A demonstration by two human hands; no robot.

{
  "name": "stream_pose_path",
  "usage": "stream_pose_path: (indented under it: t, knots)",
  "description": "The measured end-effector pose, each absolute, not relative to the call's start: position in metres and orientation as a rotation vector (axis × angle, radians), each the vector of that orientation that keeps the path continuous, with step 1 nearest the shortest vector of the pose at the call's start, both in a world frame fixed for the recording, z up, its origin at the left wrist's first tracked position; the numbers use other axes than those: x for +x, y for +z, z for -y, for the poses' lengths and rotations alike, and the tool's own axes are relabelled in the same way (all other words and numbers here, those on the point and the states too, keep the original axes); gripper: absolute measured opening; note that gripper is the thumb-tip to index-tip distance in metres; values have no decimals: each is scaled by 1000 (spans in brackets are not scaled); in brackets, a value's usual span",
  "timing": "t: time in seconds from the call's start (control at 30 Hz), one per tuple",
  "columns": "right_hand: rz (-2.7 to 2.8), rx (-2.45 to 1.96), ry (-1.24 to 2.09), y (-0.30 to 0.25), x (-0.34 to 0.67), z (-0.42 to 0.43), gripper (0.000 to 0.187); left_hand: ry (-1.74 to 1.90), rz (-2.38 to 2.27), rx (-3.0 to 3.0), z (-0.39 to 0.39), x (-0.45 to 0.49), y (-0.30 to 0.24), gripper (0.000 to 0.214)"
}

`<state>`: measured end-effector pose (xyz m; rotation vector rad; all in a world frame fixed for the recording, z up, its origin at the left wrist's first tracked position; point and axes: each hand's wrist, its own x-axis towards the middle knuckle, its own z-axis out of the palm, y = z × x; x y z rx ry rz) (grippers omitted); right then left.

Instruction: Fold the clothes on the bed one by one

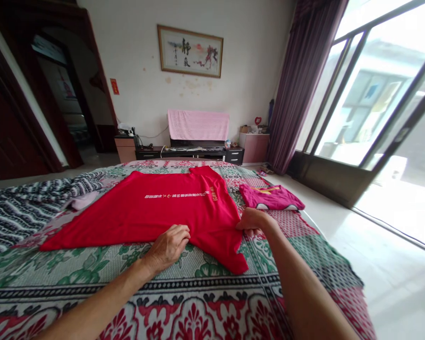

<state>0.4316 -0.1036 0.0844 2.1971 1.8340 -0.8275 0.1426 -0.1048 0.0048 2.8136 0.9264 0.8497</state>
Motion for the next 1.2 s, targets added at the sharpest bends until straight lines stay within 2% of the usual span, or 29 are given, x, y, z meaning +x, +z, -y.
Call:
stream_pose_path:
  t: [0.3, 0.47, 0.57, 0.73, 0.87, 1.07, 1.2]
  knots:
    - [-1815, 2185, -751, 91, 434, 106, 25, 855, -922, 2827, 105, 142, 5, 19]
    - [-1837, 2157, -689, 92, 433, 106, 29, 862, -923, 2819, 105, 143, 3, 19]
    - [-1866, 2316, -563, 91, 434, 102, 29, 886, -912, 2827, 104, 142, 3, 18]
    - [-1964, 2651, -150, 70, 433, 77, 29, 904, -905, 2820, 105, 143, 0, 19]
    - [-1973, 2716, -100, 52, 432, 41, 34, 974, -946, 2814, 104, 143, -1, 24]
    - [-1847, 2816, -181, 49, 432, -5, 49, 1135, -1518, 2717, 73, 106, 12, 31]
    - [-1804, 2889, -219, 49, 427, -26, 54, 896, -2019, 2534, 47, 62, 18, 37]
